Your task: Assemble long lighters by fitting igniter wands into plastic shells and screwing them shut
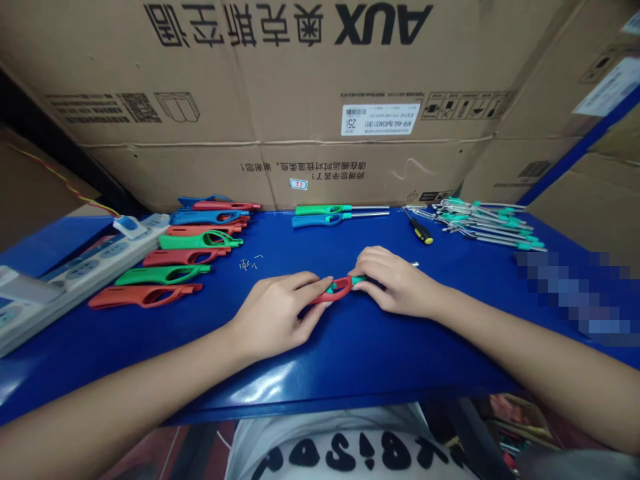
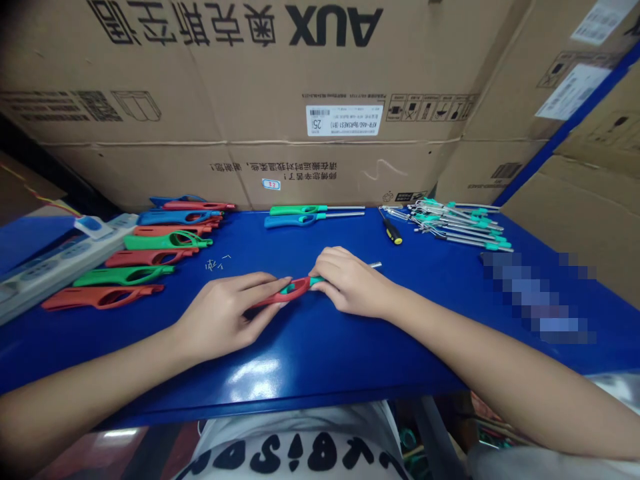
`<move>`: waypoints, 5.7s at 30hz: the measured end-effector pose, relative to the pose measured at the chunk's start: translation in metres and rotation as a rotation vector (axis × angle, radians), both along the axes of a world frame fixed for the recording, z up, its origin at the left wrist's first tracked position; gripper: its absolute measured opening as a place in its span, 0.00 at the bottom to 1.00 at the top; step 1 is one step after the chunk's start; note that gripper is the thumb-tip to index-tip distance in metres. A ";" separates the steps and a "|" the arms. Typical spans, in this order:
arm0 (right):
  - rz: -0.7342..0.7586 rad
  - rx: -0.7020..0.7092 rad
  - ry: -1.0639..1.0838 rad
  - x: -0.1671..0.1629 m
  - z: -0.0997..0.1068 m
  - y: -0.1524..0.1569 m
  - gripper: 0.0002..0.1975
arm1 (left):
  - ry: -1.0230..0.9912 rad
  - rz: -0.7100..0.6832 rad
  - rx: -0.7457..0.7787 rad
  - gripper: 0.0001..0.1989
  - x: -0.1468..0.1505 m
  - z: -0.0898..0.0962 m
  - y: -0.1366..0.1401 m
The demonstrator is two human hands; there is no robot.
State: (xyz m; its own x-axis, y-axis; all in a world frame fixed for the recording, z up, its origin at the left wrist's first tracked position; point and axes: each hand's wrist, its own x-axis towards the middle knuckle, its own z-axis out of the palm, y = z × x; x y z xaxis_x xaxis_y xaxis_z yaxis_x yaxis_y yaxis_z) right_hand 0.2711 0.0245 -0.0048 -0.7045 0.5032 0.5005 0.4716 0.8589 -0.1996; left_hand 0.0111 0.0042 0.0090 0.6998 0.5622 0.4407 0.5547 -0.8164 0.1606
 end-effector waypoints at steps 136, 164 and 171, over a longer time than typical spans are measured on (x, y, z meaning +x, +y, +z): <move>-0.258 -0.652 1.271 -0.018 0.012 0.010 0.09 | -1.028 0.234 -1.396 0.12 0.004 -0.003 0.037; -0.241 -0.525 1.231 -0.017 0.023 0.004 0.06 | -0.504 0.028 -0.332 0.04 -0.003 -0.008 0.035; -0.220 -0.521 1.230 -0.016 0.023 0.005 0.07 | -0.506 0.024 -0.340 0.05 -0.003 -0.009 0.035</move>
State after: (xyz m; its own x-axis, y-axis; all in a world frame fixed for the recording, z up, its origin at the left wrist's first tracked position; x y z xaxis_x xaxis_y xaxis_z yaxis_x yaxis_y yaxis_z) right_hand 0.2547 0.0298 0.0185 0.1768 0.8697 0.4608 -0.1301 0.4847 -0.8649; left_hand 0.0086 0.0394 0.0000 0.4359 0.7426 0.5085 0.3586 -0.6615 0.6586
